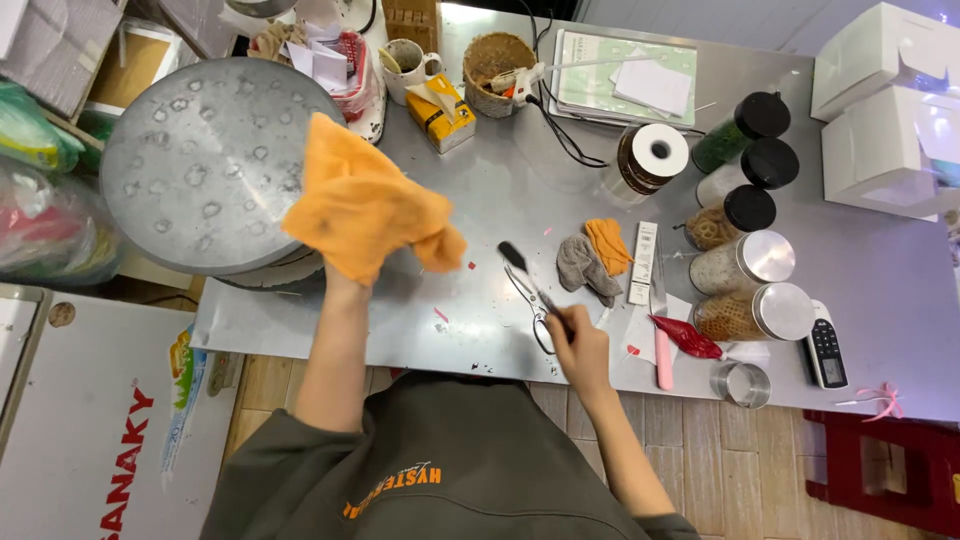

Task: The person cleans a large knife, a spatula, and scissors with a cloth, and then organizes various containers and cake-related items on a stainless steel prep table.

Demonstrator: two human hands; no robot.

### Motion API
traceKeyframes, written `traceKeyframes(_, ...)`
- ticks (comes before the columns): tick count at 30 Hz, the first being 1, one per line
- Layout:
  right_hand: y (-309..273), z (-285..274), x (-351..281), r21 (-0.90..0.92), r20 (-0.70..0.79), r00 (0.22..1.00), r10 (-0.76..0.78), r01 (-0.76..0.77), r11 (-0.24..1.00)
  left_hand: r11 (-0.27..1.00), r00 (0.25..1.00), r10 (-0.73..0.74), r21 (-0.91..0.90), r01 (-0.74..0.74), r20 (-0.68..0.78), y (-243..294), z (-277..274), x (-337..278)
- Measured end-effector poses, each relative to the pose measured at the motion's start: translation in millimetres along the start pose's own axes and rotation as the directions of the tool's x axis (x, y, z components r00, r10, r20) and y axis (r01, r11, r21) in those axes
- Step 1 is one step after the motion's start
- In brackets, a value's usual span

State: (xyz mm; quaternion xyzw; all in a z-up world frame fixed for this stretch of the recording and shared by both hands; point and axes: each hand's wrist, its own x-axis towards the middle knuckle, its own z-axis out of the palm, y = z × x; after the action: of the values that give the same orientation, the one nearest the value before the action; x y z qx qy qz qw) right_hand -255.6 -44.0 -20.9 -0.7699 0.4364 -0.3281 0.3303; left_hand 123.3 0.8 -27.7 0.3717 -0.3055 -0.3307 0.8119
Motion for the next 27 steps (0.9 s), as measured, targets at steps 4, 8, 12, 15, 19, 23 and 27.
traceKeyframes(4, 90, 61, 32, 0.166, -0.022, 0.976, 0.219, -0.212, 0.963, 0.988, 0.993, -0.035, 0.155, 0.017, 0.114, -10, 0, -6)
traceKeyframes(8, 118, 87, 39, 0.07, -0.028, 0.936, 0.35, -0.347, 0.935, 0.948, 0.966, -0.114, 0.317, 0.035, 0.233, -30, -15, -21)
traceKeyframes(12, 87, 72, 48, 0.522, -0.086, 0.982, 0.167, -0.098, 0.847, 0.816, 0.913, -0.16, 0.571, -0.092, 0.375, -46, -38, -33)
traceKeyframes(15, 47, 40, 48, 0.784, 0.127, 0.959, 0.255, -0.254, 0.566, 0.662, 0.936, -0.128, 0.73, -0.166, 0.329, -48, -29, -45)
traceKeyframes(19, 2, 25, 46, 0.721, 0.126, 0.972, 0.197, -0.226, 0.655, 0.87, 0.929, -0.237, 0.488, 0.074, 0.283, -39, 27, -54)
traceKeyframes(23, -17, 33, 30, 0.682, 0.249, 0.964, 0.09, -0.24, 0.691, 0.919, 0.847, -0.352, 0.318, 0.233, 0.398, -35, 85, -61)
traceKeyframes(27, -9, 39, 7, 0.711, 0.344, 0.939, 0.029, -0.28, 0.644, 0.916, 0.788, -0.4, 0.174, 0.361, 0.468, -44, 131, -65)
